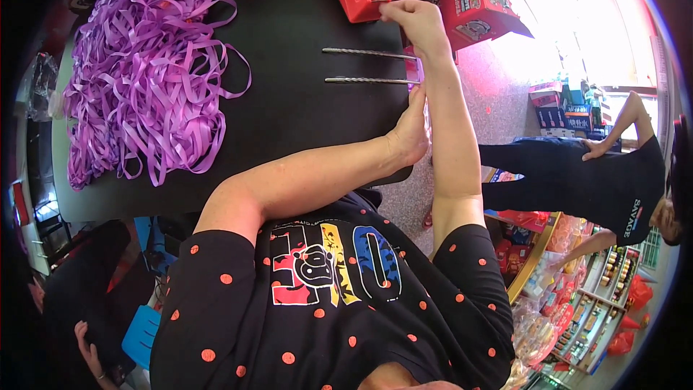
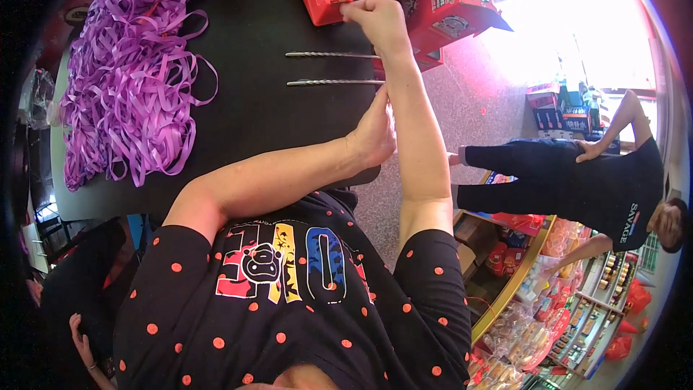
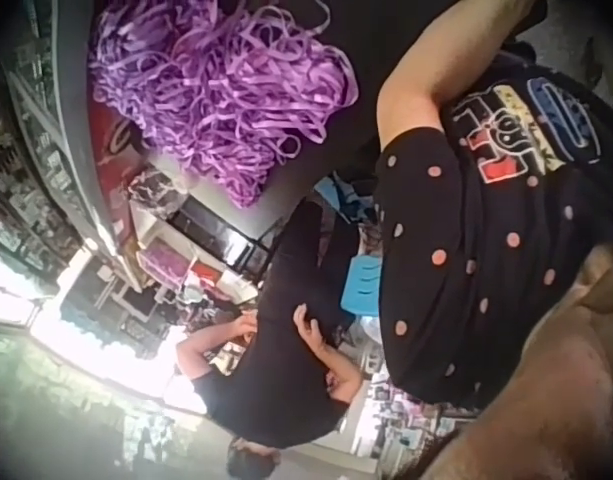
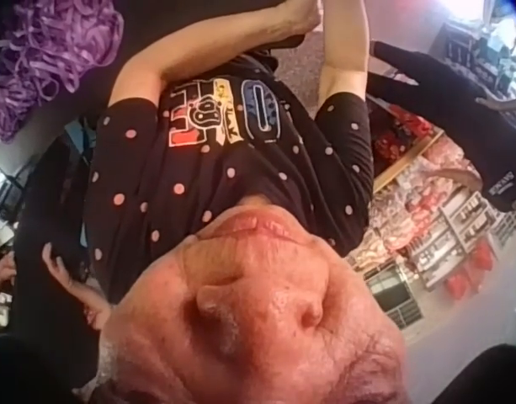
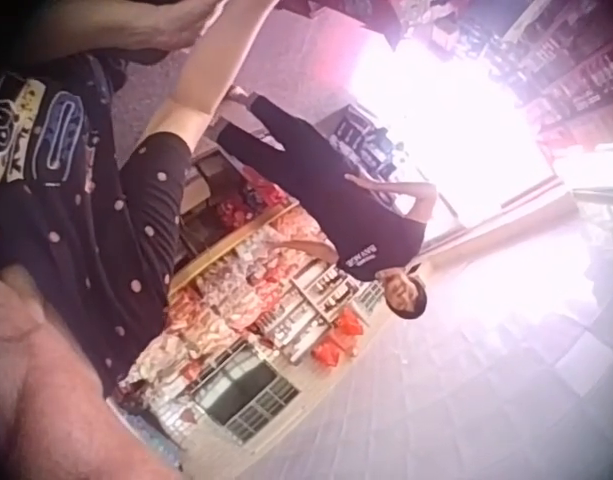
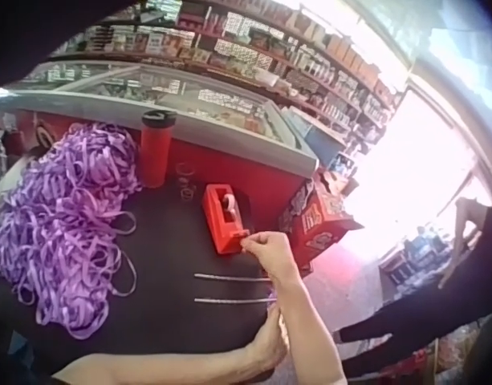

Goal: The recorder is tying purple ribbons into bows using a metal rod jig on a workshop counter.

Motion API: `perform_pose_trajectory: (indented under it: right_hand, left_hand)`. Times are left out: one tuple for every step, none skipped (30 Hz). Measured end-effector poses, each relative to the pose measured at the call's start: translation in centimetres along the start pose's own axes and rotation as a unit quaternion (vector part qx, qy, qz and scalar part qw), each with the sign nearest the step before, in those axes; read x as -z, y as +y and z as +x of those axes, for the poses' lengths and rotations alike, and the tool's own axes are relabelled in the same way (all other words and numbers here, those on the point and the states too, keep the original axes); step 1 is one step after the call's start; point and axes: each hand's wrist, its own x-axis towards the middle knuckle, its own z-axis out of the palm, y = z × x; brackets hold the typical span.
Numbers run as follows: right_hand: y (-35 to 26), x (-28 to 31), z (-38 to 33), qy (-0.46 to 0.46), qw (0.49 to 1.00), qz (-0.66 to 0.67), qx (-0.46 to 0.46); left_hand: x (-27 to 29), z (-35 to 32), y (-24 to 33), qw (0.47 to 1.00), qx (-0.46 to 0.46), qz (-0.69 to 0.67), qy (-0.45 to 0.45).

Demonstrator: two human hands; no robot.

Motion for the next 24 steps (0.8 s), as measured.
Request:
perform_pose_trajectory:
  right_hand:
    - [1.0, 0.2, -0.5, 0.006, 1.000, 0.000, -0.002]
    - [2.1, 0.5, -1.4, -0.032, 0.997, -0.074, -0.006]
    - [2.4, 0.8, -1.7, -0.072, 0.986, -0.149, -0.007]
    - [-0.2, 1.1, -3.5, -0.067, 0.984, -0.143, -0.084]
    - [-0.8, 1.7, -3.7, -0.067, 0.984, -0.144, -0.081]
    - [-0.8, 2.9, -4.8, -0.056, 0.992, -0.038, -0.104]
    - [-0.6, 4.0, -5.6, -0.043, 0.989, 0.069, -0.122]
    - [-0.4, 5.2, -6.6, -0.036, 0.989, 0.071, -0.126]
    - [-0.4, 6.5, -7.7, -0.053, 0.994, 0.018, -0.092]
    - [-0.5, 7.6, -8.6, -0.073, 0.995, -0.035, -0.058]
    - [-0.6, 8.4, -9.5, -0.068, 0.995, -0.036, -0.061]
    - [-0.8, 9.2, -10.4, -0.079, 0.990, -0.097, -0.063]
    - [-0.8, 10.0, -11.2, -0.091, 0.981, -0.158, -0.066]
    - [-0.1, 10.8, -11.6, -0.129, 0.977, -0.155, -0.062]
    - [-0.1, 11.0, -12.2, -0.124, 0.978, -0.154, -0.068]
    - [-0.4, 11.3, -12.8, -0.134, 0.969, -0.190, -0.084]
    - [-0.8, 11.5, -13.3, -0.146, 0.958, -0.225, -0.099]
    - [-1.1, 11.5, -13.5, -0.142, 0.959, -0.223, -0.103]
    - [-1.4, 11.5, -13.7, -0.157, 0.949, -0.254, -0.099]
    - [-1.7, 11.4, -13.8, -0.172, 0.939, -0.284, -0.094]
    - [-1.9, 11.2, -13.9, -0.170, 0.939, -0.282, -0.096]
    - [-2.1, 11.1, -14.0, -0.175, 0.935, -0.293, -0.099]
    - [-2.2, 11.0, -14.2, -0.179, 0.930, -0.304, -0.101]
    - [-2.3, 11.0, -14.3, -0.178, 0.930, -0.303, -0.102]
  left_hand:
    - [0.0, -0.2, 0.2, 1.000, 0.018, -0.004, -0.006]
    - [-0.1, -0.3, 0.3, 0.999, 0.037, -0.007, -0.013]
    - [0.2, 0.0, 0.1, 0.999, 0.040, -0.004, -0.017]
    - [0.8, 0.3, -0.5, 1.000, 0.027, -0.003, 0.016]
    - [1.4, 0.9, -1.0, 0.999, 0.015, -0.003, 0.048]
    - [1.0, 0.4, -1.3, 0.998, 0.025, -0.002, 0.050]
    - [0.4, 0.2, -1.0, 0.996, 0.013, 0.019, 0.083]
    - [-0.1, -0.2, -0.6, 0.992, 0.001, 0.040, 0.116]
    - [0.1, -0.1, -0.5, 0.993, 0.009, 0.043, 0.113]
    - [0.5, 0.1, -0.5, 0.995, -0.001, 0.047, 0.092]
    - [0.9, 0.2, -0.5, 0.996, -0.011, 0.051, 0.071]
    - [0.9, 0.3, -0.4, 0.996, -0.011, 0.035, 0.081]
    - [1.0, 0.4, -0.5, 0.996, -0.005, 0.035, 0.081]
    - [1.1, 0.5, -0.4, 0.996, -0.009, 0.049, 0.073]
    - [1.1, 0.5, -0.4, 0.996, -0.011, 0.064, 0.063]
    - [1.0, 0.4, -0.3, 0.996, -0.008, 0.064, 0.058]
    - [0.9, 0.3, -0.4, 0.996, -0.001, 0.065, 0.059]
    - [0.9, 0.3, -0.5, 0.995, -0.003, 0.081, 0.058]
    - [0.9, 0.2, -0.5, 0.994, -0.006, 0.097, 0.056]
    - [0.9, 0.2, -0.4, 0.992, 0.004, 0.109, 0.057]
    - [1.1, 0.3, -0.4, 0.992, 0.007, 0.111, 0.057]
    - [1.2, 0.4, -0.4, 0.992, 0.011, 0.112, 0.058]
    - [1.3, 0.4, -0.5, 0.992, 0.014, 0.113, 0.058]
    - [1.2, 0.3, -0.4, 0.991, 0.021, 0.117, 0.062]
